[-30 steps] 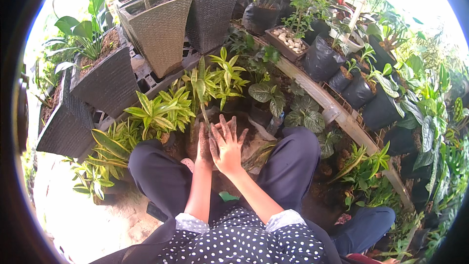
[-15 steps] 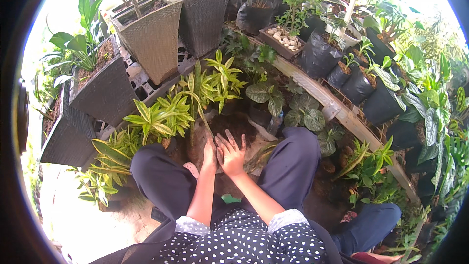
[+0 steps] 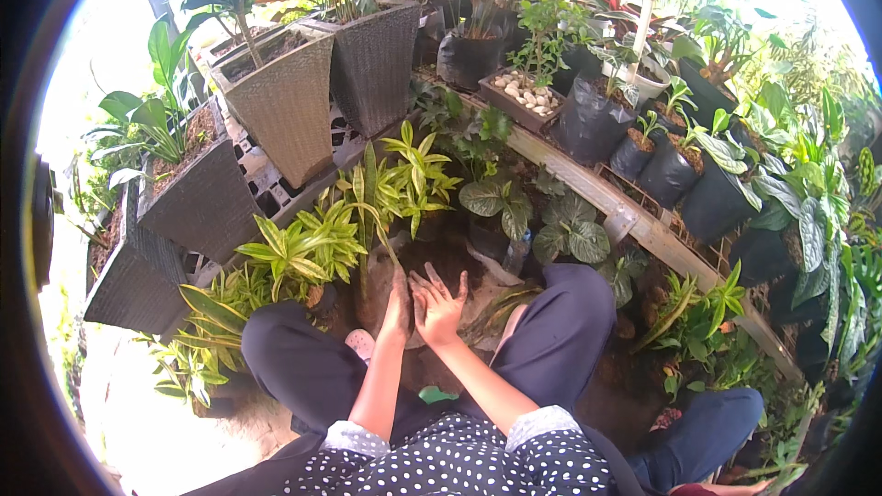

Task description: The person sits on the ground and plants a small green plant into soil, using both hands to hold the plant and pack soil around its base. The person repeatedly adjusts the plant and adds soil to secure it in place.

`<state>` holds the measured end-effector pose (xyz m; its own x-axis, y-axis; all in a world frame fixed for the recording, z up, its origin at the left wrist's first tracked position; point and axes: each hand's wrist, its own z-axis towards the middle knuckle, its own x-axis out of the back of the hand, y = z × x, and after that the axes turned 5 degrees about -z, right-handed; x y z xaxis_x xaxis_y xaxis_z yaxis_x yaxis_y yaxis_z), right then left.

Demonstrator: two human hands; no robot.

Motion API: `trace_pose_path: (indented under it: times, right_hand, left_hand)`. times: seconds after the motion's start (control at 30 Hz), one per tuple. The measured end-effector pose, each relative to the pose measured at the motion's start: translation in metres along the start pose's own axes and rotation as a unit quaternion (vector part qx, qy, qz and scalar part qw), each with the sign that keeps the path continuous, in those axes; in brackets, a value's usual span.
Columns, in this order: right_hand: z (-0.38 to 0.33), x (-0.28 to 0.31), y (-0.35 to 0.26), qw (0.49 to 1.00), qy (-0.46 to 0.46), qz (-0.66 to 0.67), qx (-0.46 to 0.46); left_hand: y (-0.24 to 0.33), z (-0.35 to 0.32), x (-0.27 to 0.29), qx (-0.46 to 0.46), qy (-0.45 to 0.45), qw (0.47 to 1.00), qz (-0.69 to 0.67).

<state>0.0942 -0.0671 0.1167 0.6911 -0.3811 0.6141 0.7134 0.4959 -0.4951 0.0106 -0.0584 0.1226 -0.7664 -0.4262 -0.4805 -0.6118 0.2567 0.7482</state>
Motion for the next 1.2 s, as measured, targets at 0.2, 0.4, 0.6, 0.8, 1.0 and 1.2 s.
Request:
trace_pose_path:
  times: [0.2, 0.4, 0.6, 0.8, 1.0, 1.2]
  right_hand:
    - [0.030, 0.042, -0.042, 1.000, 0.003, 0.002, 0.029]
    - [0.009, 0.015, -0.020, 0.990, 0.009, -0.058, 0.128]
    - [0.021, 0.018, -0.023, 0.996, 0.038, 0.004, 0.083]
    - [0.045, 0.050, -0.051, 0.998, 0.036, 0.042, 0.034]
    - [0.035, 0.030, -0.029, 0.991, 0.010, -0.017, 0.133]
    - [0.041, 0.029, -0.038, 0.995, 0.054, 0.070, 0.038]
  left_hand:
    - [0.047, -0.017, -0.008, 0.148, -0.157, 0.954, -0.206]
    - [0.036, -0.015, -0.008, 0.022, -0.065, 0.995, -0.070]
    - [0.048, -0.012, -0.019, 0.091, -0.110, 0.983, -0.119]
    - [0.074, -0.027, -0.037, 0.053, -0.168, 0.966, -0.187]
    - [0.062, -0.031, -0.034, 0.090, -0.066, 0.971, -0.213]
    - [0.056, -0.011, -0.022, 0.048, -0.198, 0.956, -0.211]
